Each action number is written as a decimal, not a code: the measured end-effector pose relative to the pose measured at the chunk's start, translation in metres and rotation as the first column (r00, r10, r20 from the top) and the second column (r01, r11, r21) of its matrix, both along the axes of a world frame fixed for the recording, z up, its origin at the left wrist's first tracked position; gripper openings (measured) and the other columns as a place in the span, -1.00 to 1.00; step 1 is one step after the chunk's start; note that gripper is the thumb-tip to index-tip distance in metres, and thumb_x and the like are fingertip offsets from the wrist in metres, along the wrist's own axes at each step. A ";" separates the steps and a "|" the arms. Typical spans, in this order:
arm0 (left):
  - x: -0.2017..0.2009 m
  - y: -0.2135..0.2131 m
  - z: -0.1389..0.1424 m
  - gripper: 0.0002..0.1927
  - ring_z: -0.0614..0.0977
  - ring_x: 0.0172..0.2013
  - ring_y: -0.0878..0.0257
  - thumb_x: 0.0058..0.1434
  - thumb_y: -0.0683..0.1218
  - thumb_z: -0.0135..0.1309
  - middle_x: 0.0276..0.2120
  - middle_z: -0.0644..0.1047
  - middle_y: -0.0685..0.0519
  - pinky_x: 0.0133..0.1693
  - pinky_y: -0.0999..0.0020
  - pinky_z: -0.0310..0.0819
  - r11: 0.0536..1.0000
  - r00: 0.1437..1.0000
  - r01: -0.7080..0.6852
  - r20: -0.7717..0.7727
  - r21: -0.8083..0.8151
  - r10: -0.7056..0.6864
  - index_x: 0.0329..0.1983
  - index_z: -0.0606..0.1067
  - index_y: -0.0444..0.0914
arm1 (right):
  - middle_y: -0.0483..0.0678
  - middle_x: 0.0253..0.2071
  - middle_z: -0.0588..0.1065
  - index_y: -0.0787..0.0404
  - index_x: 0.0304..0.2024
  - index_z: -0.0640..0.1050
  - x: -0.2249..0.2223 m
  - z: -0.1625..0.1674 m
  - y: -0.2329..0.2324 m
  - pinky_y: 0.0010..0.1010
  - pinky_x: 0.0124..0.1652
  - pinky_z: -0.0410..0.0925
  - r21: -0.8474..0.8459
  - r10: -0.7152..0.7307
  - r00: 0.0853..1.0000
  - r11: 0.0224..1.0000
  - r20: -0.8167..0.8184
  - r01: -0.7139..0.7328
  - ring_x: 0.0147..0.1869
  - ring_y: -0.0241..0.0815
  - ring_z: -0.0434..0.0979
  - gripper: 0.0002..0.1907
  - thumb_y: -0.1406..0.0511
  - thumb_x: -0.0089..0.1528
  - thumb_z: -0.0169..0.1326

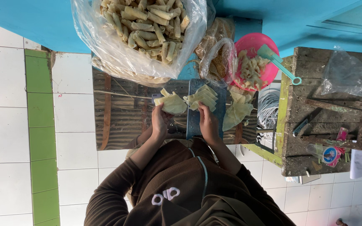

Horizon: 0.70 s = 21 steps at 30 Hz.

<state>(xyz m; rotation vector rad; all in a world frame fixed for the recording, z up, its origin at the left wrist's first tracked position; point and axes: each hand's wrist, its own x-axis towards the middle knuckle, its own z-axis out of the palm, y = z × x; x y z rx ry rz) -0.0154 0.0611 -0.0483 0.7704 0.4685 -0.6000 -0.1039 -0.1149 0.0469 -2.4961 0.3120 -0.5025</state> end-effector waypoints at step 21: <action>-0.007 -0.011 0.060 -0.53 0.63 0.05 0.09 0.47 -0.01 -0.23 0.09 0.54 -0.15 0.08 0.20 0.55 0.962 0.961 0.242 0.169 -0.123 -0.220 0.32 0.29 -0.38 | 0.02 -0.13 0.58 0.28 -0.13 0.60 0.024 0.045 0.025 -0.37 -0.13 0.48 0.249 0.138 0.981 0.954 0.139 -0.169 -0.10 -0.11 0.64 -0.77 0.41 0.18 0.31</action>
